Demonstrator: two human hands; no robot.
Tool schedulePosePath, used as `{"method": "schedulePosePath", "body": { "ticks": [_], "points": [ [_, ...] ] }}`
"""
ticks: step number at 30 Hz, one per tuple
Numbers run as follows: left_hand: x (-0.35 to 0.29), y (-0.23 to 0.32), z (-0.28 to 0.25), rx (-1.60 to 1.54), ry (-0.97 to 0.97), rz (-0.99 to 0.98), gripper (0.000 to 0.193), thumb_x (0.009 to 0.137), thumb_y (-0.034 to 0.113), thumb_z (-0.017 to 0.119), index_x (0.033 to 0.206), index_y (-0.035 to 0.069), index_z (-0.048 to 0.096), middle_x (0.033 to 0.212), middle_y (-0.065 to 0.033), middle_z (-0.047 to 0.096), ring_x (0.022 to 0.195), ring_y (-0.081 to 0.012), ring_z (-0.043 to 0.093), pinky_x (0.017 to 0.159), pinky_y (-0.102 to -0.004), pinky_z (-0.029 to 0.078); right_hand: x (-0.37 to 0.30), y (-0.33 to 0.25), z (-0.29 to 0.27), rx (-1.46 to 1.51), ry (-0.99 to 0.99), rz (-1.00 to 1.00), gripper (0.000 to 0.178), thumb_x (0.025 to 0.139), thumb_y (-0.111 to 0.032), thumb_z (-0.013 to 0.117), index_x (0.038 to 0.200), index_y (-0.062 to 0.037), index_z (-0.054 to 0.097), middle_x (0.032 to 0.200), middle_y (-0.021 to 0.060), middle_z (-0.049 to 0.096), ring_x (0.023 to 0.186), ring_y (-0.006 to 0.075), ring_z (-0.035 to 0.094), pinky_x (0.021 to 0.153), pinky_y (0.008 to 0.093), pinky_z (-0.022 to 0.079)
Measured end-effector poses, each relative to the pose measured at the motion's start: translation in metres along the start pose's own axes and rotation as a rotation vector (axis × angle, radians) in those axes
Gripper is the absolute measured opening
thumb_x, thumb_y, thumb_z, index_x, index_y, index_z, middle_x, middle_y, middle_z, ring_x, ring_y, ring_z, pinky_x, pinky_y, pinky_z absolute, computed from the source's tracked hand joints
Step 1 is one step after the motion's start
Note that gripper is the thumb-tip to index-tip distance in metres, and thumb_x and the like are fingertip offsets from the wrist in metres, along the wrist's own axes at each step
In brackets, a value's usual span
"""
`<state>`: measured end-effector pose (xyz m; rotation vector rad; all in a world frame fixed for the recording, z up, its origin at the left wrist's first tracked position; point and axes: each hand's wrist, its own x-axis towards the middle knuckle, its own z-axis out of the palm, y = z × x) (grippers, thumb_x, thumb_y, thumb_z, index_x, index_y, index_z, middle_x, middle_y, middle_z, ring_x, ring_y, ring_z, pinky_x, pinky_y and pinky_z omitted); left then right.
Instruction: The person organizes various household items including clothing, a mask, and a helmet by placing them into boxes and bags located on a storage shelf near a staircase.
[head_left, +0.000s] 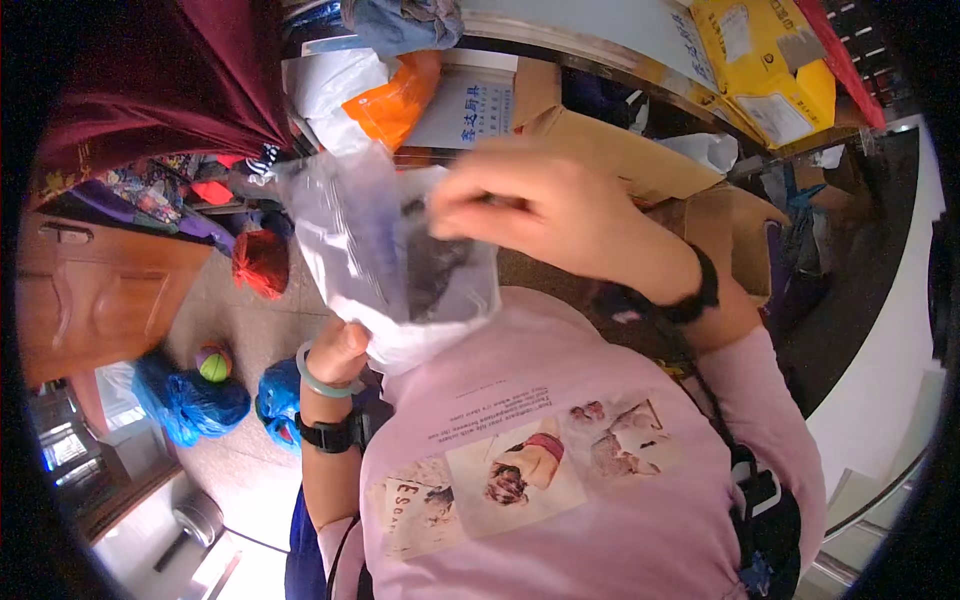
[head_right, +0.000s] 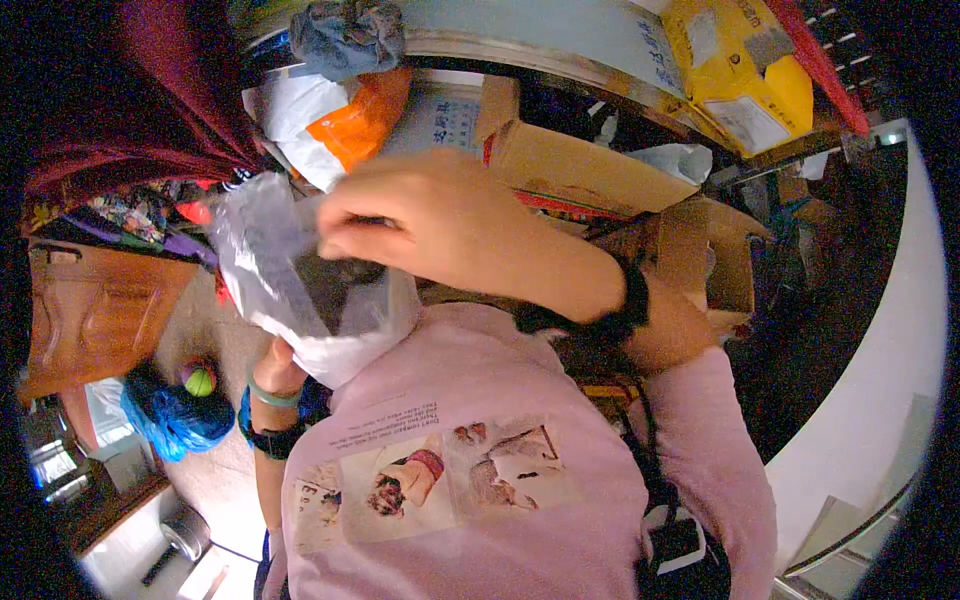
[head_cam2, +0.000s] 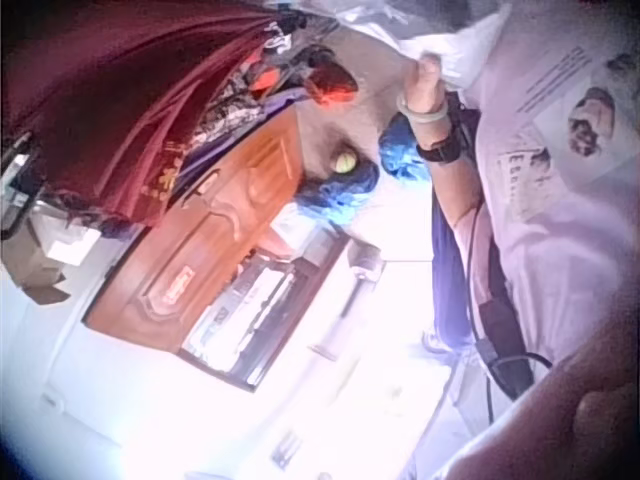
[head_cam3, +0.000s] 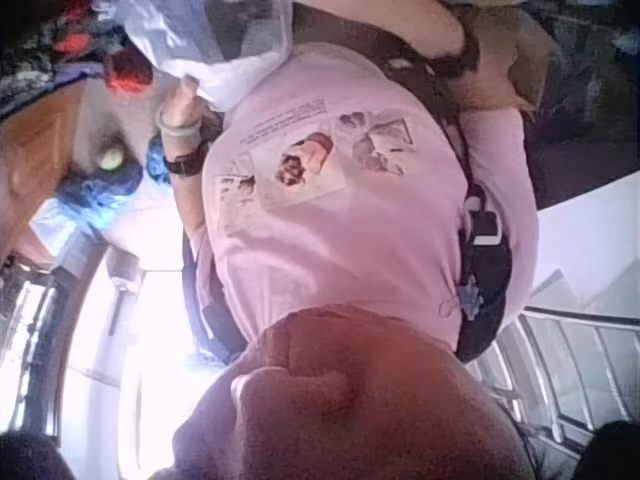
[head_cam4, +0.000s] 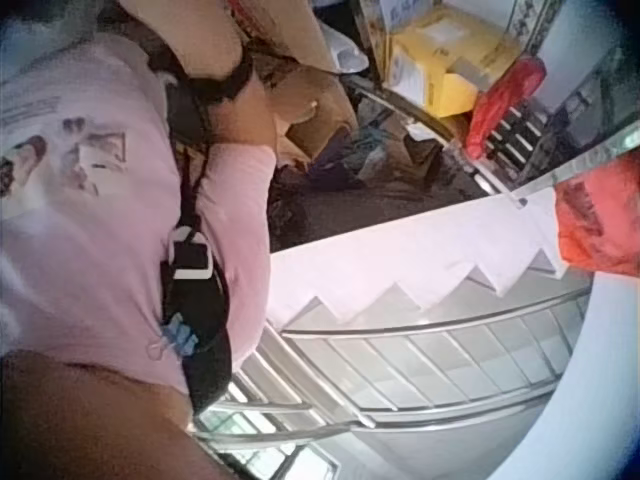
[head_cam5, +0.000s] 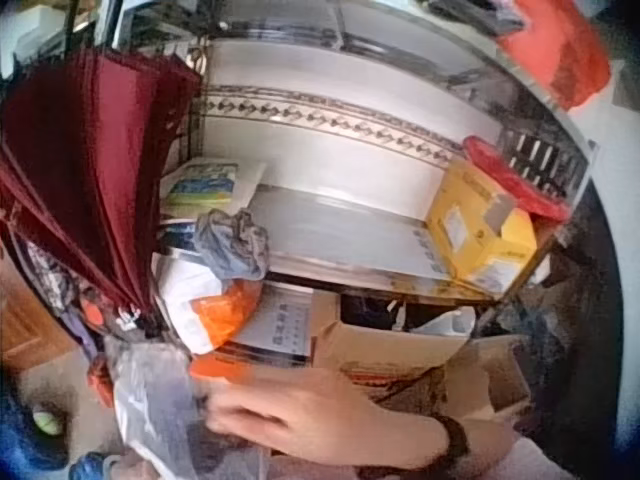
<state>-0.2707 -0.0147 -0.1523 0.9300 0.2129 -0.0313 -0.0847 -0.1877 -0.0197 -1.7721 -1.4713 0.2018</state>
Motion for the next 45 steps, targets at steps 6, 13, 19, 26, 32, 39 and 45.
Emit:
{"method": "schedulePosePath", "body": {
  "ticks": [6,13,19,26,32,39,45],
  "points": [
    [-0.001,0.002,-0.019,0.051,0.028,-0.032,0.062,0.058,0.023,0.078,0.109,-0.002,0.052,0.099,-0.0071,0.059,0.095,-0.0202,0.054,0.084,-0.0316,0.041,0.053,0.007,0.031,-0.202,0.104,-0.12,0.019,0.081,-0.026,0.057,0.08,-0.008,0.052,0.069,0.0088,0.056,0.065,0.0278,0.056,0.054,0.0368,0.041],
    [-0.008,0.003,-0.027,-0.017,-0.028,0.002,0.057,0.055,0.014,0.076,0.105,-0.004,0.056,0.102,-0.0114,0.06,0.095,-0.0237,0.056,0.085,-0.0321,0.041,0.075,0.007,0.036,-0.23,0.066,-0.145,0.021,0.081,-0.029,0.057,0.084,-0.0091,0.052,0.067,0.0095,0.057,0.06,0.0284,0.057,0.052,0.0373,0.041],
    [-0.006,-0.008,-0.032,-0.129,-0.09,0.099,0.061,0.058,0.014,0.074,0.112,-0.005,0.051,0.108,-0.0131,0.058,0.1,-0.0253,0.054,0.089,-0.0356,0.039,0.072,0.007,0.036,-0.11,-0.027,-0.139,0.019,0.08,-0.027,0.058,0.083,-0.0092,0.053,0.068,0.0096,0.057,0.061,0.0274,0.056,0.053,0.0355,0.041],
    [0.003,-0.011,-0.035,-0.145,-0.015,0.024,0.066,0.06,0.013,0.072,0.118,-0.003,0.045,0.111,-0.0127,0.055,0.102,-0.0273,0.053,0.09,-0.0376,0.04,0.061,0.003,0.037,-0.101,-0.297,-0.139,0.021,0.076,-0.03,0.062,0.084,-0.0107,0.057,0.076,0.0055,0.058,0.064,0.0251,0.056,0.058,0.0345,0.043],
    [0.012,-0.014,-0.054,-0.133,-0.116,-0.096,0.058,0.058,0.01,0.073,0.11,-0.002,0.051,0.106,-0.0109,0.057,0.093,-0.0243,0.057,0.083,-0.0368,0.045,0.067,0.017,0.037,-0.088,0.025,-0.248,0.034,0.08,-0.023,0.056,0.106,-0.0035,0.05,0.108,0.0127,0.053,0.096,0.0297,0.052,0.081,0.0382,0.042],
    [0.003,-0.011,-0.053,-0.016,0.128,0.067,0.067,0.057,0.012,0.067,0.119,0.001,0.045,0.103,-0.0118,0.056,0.096,-0.0288,0.054,0.089,-0.0422,0.04,0.034,0.028,0.048,0.416,-0.052,-0.161,0.048,0.074,-0.024,0.065,0.112,-0.0013,0.047,0.114,0.0135,0.052,0.1,0.0262,0.053,0.084,0.0344,0.042],
    [0.033,0.033,-0.022,0.16,0.011,0.01,0.054,0.062,0.016,0.066,0.109,-0.004,0.048,0.097,-0.0118,0.056,0.09,-0.0223,0.054,0.082,-0.0355,0.041,-0.027,0.035,0.033,0.532,-0.191,0.32,0.1,0.054,-0.024,0.079,0.135,-0.0119,0.023,0.122,0.0148,0.047,0.109,0.0269,0.049,0.089,0.0338,0.04]
  ]
}}
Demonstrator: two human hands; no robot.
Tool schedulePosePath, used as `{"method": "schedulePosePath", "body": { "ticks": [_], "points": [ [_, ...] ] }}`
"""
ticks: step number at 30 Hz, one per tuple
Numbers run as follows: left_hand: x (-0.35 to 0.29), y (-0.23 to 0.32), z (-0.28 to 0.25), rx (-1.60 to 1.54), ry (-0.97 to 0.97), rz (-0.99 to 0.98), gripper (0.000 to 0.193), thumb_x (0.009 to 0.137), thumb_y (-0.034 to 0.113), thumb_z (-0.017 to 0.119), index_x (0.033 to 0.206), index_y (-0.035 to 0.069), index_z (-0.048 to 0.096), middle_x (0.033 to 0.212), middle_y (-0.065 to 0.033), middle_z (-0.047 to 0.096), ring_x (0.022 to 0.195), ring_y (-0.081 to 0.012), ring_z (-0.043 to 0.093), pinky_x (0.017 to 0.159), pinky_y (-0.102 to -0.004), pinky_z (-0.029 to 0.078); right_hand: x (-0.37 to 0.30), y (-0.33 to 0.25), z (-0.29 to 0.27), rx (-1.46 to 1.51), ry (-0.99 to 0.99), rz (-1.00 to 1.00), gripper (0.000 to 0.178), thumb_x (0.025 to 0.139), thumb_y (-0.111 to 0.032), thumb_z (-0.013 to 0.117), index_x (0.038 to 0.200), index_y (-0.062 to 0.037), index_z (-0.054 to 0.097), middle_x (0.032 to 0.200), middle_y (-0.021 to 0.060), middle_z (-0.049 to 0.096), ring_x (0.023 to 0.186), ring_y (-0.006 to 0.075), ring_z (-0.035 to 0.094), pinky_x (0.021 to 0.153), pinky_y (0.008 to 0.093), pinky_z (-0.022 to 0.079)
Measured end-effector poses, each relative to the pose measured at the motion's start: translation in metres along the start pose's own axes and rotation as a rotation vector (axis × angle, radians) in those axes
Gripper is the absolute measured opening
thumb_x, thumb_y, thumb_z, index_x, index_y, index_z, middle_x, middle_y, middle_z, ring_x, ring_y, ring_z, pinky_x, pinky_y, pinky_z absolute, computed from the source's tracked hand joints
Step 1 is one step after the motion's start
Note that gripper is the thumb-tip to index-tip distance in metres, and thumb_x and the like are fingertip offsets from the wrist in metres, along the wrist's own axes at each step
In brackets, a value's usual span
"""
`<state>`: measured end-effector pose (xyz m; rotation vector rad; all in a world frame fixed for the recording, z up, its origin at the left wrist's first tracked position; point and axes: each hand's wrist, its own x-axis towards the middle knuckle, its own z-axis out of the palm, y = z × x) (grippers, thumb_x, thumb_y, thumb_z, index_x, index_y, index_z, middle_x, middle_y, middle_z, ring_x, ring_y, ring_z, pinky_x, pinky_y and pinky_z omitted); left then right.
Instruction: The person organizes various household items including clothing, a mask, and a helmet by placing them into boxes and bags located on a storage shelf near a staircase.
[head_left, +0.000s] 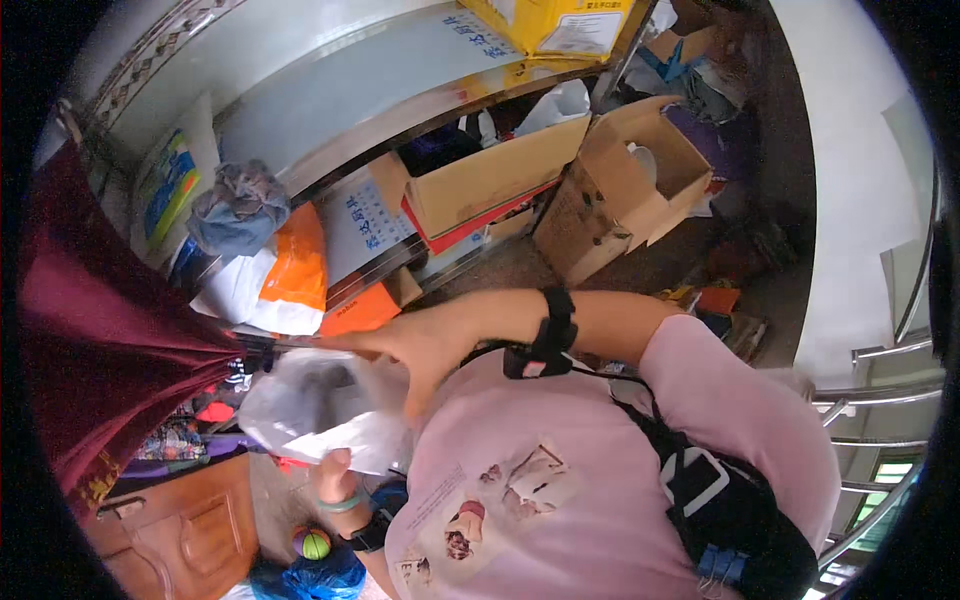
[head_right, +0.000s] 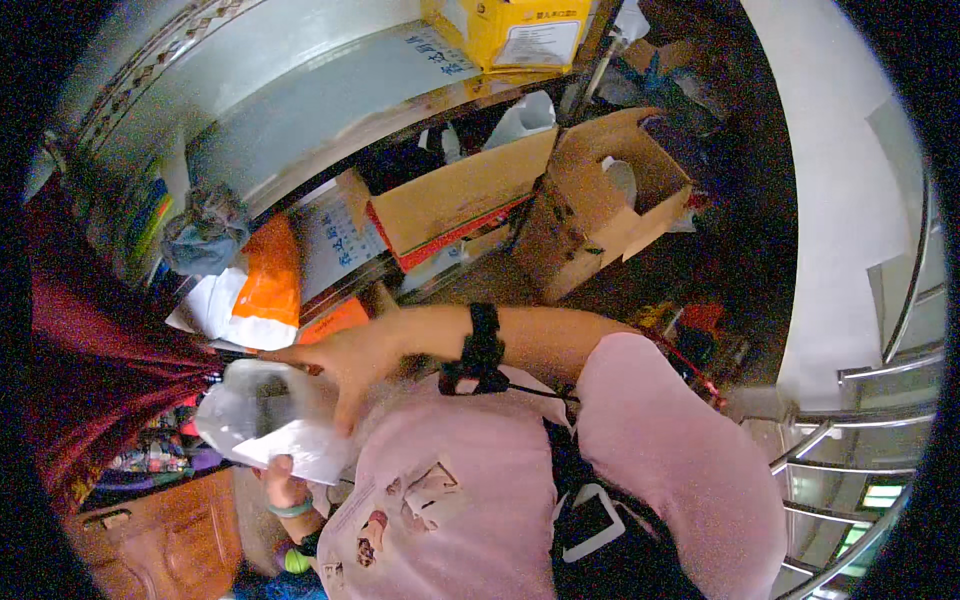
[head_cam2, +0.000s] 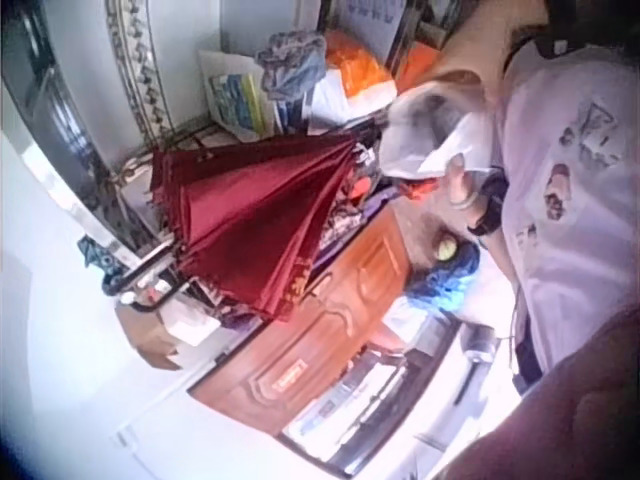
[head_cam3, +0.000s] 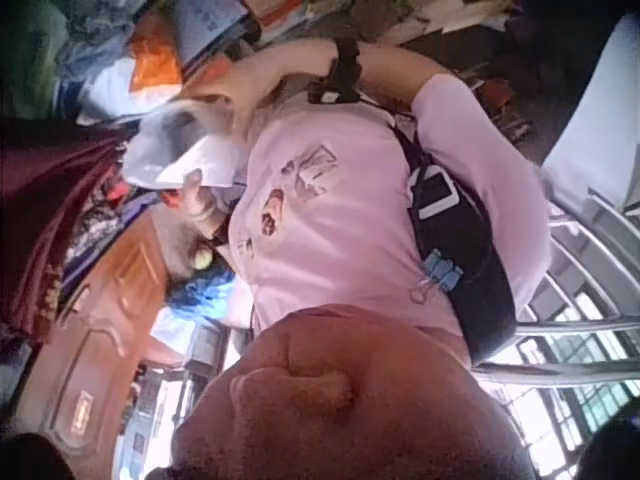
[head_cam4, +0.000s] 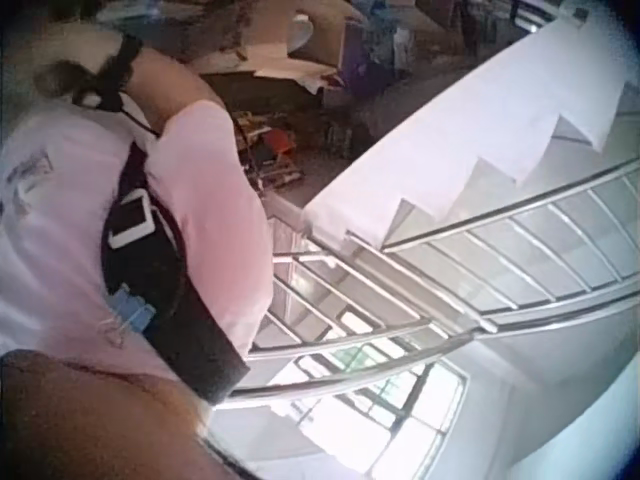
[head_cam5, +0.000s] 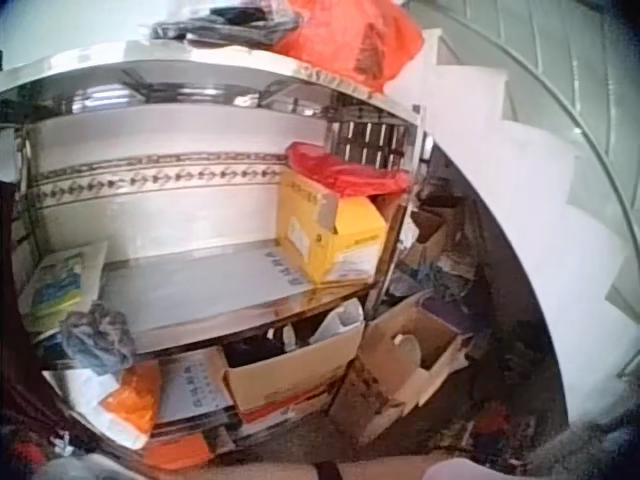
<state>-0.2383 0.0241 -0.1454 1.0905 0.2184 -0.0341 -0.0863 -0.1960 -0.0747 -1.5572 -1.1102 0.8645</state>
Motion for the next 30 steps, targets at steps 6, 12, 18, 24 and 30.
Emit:
{"method": "schedulePosePath", "body": {
  "ticks": [6,12,18,24,30],
  "points": [
    [0.036,0.024,0.037,0.593,-0.225,-0.278,0.042,0.062,0.009,0.07,0.099,-0.001,0.055,0.091,-0.0057,0.059,0.081,-0.0135,0.055,0.071,-0.0274,0.045,-0.019,0.004,-0.019,-0.155,-0.021,0.027,0.085,0.054,-0.023,0.076,0.128,-0.0107,0.035,0.116,0.0144,0.052,0.105,0.0273,0.051,0.085,0.0348,0.042],
    [0.068,-0.009,0.091,0.968,-0.372,0.131,0.05,0.068,0.007,0.067,0.114,0.0,0.049,0.104,-0.0116,0.058,0.094,-0.0213,0.055,0.081,-0.0317,0.043,-0.074,0.013,-0.032,-0.577,0.202,0.223,0.053,0.065,-0.018,0.064,0.114,-0.0085,0.046,0.106,0.0134,0.052,0.097,0.0318,0.052,0.082,0.0381,0.044],
    [0.094,-0.023,0.079,0.902,-0.129,0.065,0.051,0.076,0.011,0.062,0.123,0.002,0.044,0.118,-0.0128,0.052,0.106,-0.022,0.051,0.087,-0.0344,0.041,-0.151,0.007,-0.113,-0.923,0.776,0.058,0.023,0.073,-0.007,0.055,0.096,-0.0067,0.05,0.1,0.0128,0.053,0.098,0.0316,0.052,0.081,0.0385,0.045],
    [0.1,-0.057,0.082,0.829,-0.015,-0.028,0.042,0.077,0.01,0.061,0.117,0.002,0.05,0.112,-0.0117,0.056,0.098,-0.0195,0.055,0.077,-0.0298,0.045,-0.192,0.086,-0.178,-1.046,0.844,0.165,0.032,0.071,0.003,0.053,0.101,-0.0083,0.051,0.116,0.0134,0.047,0.117,0.0342,0.039,0.096,0.0375,0.036],
    [0.108,-0.077,0.102,0.879,0.039,-0.072,0.042,0.076,0.013,0.062,0.116,0.004,0.052,0.109,-0.0096,0.059,0.096,-0.0195,0.057,0.075,-0.0296,0.045,-0.194,0.173,-0.235,-0.843,1.01,0.191,0.033,0.072,0.005,0.047,0.102,-0.0085,0.051,0.117,0.0159,0.044,0.118,0.0367,0.037,0.099,0.0379,0.033]
  ]
}}
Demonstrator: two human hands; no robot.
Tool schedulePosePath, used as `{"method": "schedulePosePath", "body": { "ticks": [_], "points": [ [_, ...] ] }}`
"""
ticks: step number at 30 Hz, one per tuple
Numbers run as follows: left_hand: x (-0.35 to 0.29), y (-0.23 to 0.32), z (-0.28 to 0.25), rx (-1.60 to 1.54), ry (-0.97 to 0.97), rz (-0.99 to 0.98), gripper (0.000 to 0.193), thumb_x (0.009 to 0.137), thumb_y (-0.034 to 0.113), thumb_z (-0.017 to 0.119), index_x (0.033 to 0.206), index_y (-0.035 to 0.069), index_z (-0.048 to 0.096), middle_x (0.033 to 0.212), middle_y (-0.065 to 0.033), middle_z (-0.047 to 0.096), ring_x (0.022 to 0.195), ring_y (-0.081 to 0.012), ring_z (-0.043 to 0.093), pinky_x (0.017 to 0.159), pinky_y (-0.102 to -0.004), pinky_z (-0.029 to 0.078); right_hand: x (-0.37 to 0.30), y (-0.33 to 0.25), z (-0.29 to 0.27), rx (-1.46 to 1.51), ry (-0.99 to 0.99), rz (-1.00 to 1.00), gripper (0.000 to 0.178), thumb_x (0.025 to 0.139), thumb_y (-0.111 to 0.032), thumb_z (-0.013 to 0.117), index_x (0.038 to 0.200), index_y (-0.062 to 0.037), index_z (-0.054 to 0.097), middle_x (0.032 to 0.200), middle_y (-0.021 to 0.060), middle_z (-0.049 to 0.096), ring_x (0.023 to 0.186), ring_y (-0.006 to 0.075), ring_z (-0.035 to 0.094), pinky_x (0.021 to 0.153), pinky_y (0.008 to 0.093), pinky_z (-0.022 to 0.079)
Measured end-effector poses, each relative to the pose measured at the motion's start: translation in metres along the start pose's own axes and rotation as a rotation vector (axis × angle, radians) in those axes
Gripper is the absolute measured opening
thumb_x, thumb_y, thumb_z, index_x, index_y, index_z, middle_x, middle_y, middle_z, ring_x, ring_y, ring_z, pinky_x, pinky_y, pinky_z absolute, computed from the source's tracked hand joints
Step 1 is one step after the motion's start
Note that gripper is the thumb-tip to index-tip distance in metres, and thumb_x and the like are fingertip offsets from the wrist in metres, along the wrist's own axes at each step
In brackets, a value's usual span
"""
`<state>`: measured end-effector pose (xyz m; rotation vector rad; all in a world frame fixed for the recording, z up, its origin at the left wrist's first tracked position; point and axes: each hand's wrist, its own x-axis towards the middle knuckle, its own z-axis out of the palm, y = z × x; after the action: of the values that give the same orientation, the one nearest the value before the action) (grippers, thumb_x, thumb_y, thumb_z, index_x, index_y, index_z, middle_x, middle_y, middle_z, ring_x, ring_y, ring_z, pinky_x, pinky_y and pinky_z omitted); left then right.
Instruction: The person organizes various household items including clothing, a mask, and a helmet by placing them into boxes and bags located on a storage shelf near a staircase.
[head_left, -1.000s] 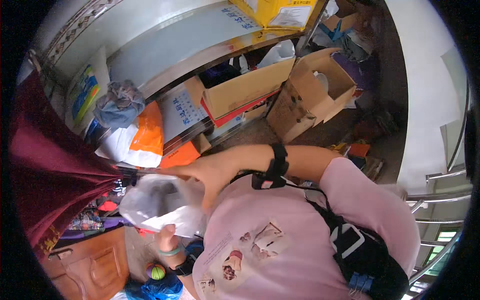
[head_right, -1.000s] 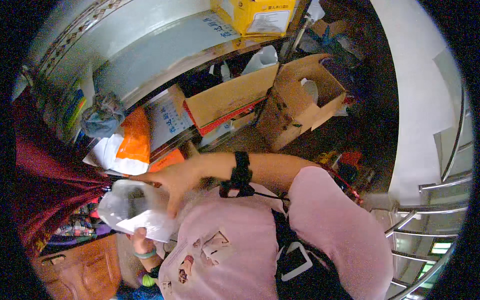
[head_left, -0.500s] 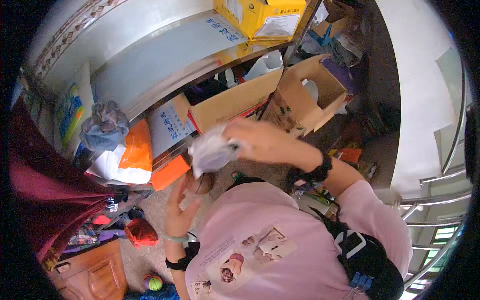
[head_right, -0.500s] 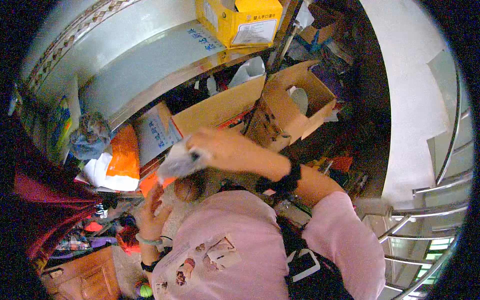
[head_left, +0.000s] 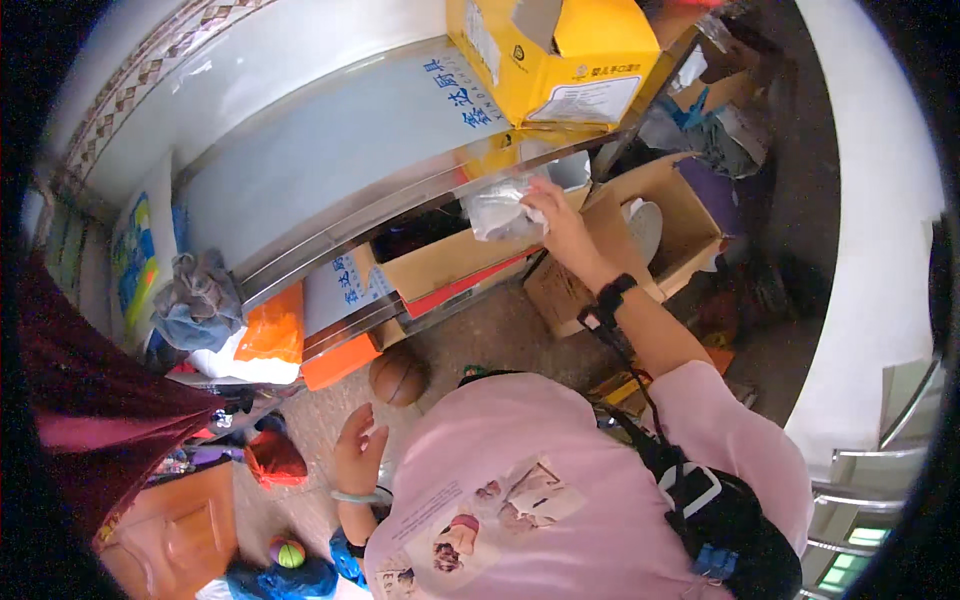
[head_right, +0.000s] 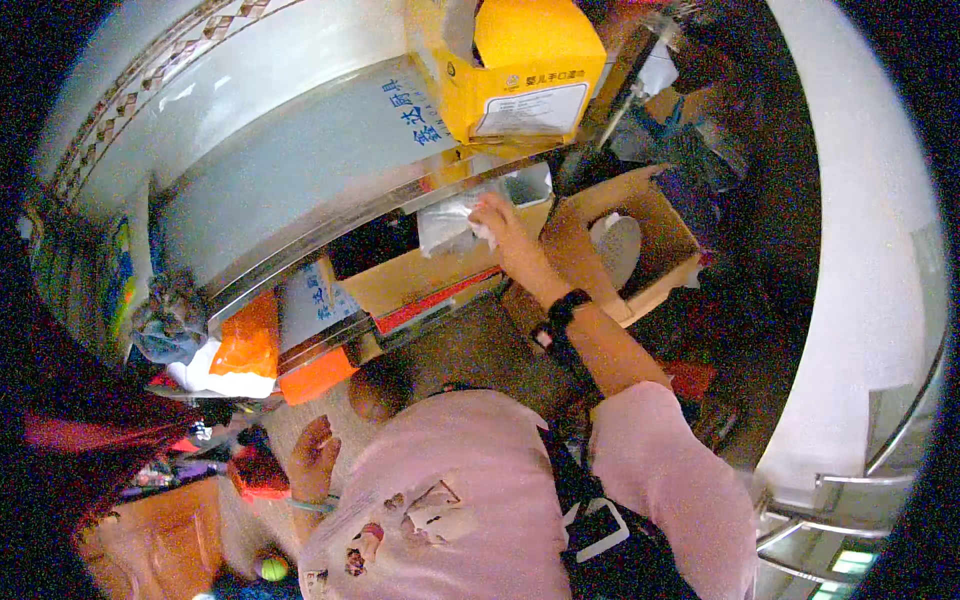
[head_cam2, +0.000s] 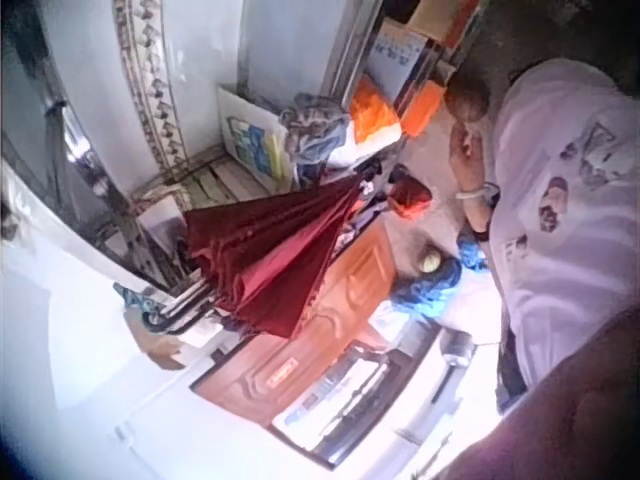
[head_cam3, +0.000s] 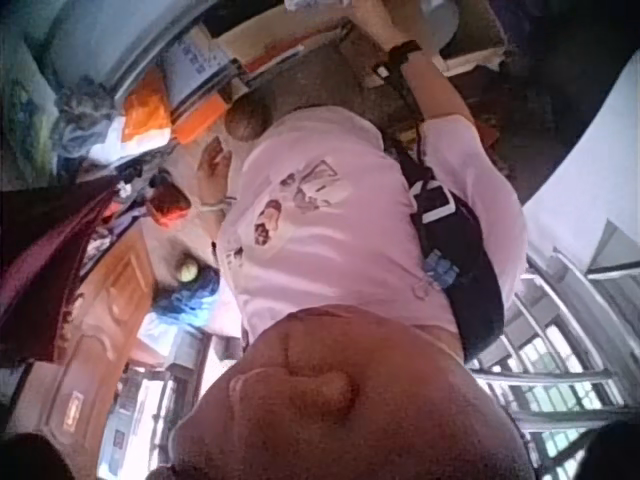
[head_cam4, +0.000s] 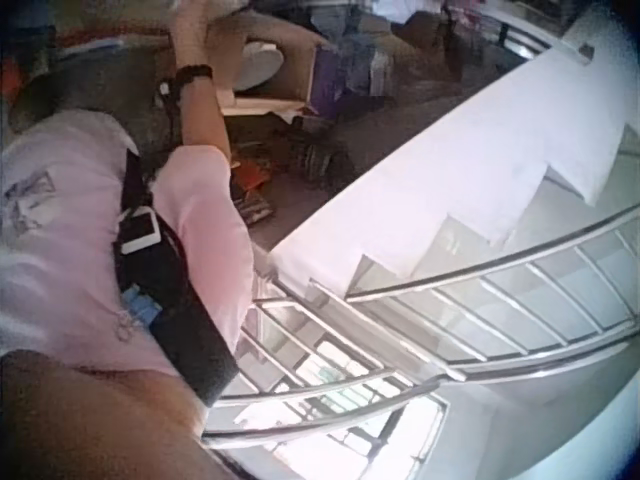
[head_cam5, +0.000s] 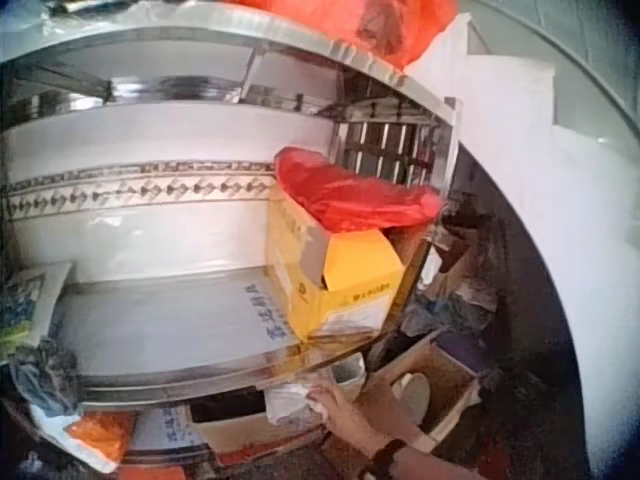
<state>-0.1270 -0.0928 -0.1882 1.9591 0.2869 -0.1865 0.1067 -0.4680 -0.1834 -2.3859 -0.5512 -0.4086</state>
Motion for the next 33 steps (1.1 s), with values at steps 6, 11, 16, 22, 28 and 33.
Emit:
{"method": "schedulePosePath", "body": {
  "ticks": [6,11,16,22,28,33],
  "points": [
    [-0.002,0.004,0.022,0.105,0.037,-0.086,0.042,0.076,0.013,0.062,0.116,0.006,0.052,0.108,-0.0107,0.059,0.095,-0.0192,0.057,0.075,-0.0297,0.044,0.042,0.095,0.015,-0.169,0.029,0.086,0.03,0.08,-0.006,0.041,0.109,-0.0027,0.047,0.105,0.0257,0.049,0.094,0.042,0.05,0.076,0.0475,0.042],
    [-0.002,0.004,0.036,0.146,0.038,-0.161,0.041,0.075,0.015,0.062,0.115,0.006,0.053,0.104,-0.0115,0.06,0.094,-0.0201,0.058,0.074,-0.0301,0.044,0.078,0.13,0.044,-0.39,-0.378,0.212,0.029,0.077,-0.005,0.043,0.105,-0.0007,0.05,0.103,0.0245,0.052,0.095,0.0402,0.05,0.078,0.045,0.042],
    [-0.007,0.014,0.042,0.136,0.094,-0.175,0.04,0.075,0.014,0.063,0.113,0.006,0.054,0.103,-0.0116,0.061,0.092,-0.0204,0.058,0.073,-0.0301,0.044,0.091,0.152,0.054,-0.468,-0.438,0.245,0.03,0.078,-0.008,0.045,0.107,-0.0011,0.049,0.103,0.0235,0.052,0.095,0.0386,0.051,0.079,0.0436,0.042],
    [-0.017,0.012,0.047,0.15,0.113,-0.243,0.039,0.074,0.014,0.063,0.112,0.006,0.055,0.103,-0.0114,0.061,0.091,-0.0205,0.059,0.072,-0.0297,0.044,0.099,0.165,0.061,-0.477,-0.468,0.259,0.032,0.078,-0.011,0.046,0.109,-0.0015,0.049,0.104,0.0224,0.053,0.095,0.0367,0.051,0.079,0.042,0.043],
    [-0.018,-0.001,0.054,0.113,0.147,-0.256,0.04,0.074,0.013,0.062,0.112,0.005,0.055,0.104,-0.0118,0.061,0.092,-0.0208,0.059,0.071,-0.0297,0.045,0.103,0.168,0.061,-0.457,-0.487,0.239,0.034,0.079,-0.015,0.048,0.11,-0.0019,0.048,0.104,0.0212,0.054,0.095,0.0348,0.052,0.08,0.0404,0.043],
    [-0.016,0.008,0.062,0.205,0.101,-0.276,0.041,0.074,0.016,0.062,0.112,0.003,0.054,0.104,-0.0163,0.059,0.093,-0.0257,0.058,0.077,-0.0345,0.046,0.109,0.158,0.07,-0.411,-0.47,0.153,0.036,0.079,-0.018,0.049,0.112,-0.0023,0.048,0.105,0.0203,0.054,0.095,0.0332,0.053,0.08,0.039,0.043]
  ]
}}
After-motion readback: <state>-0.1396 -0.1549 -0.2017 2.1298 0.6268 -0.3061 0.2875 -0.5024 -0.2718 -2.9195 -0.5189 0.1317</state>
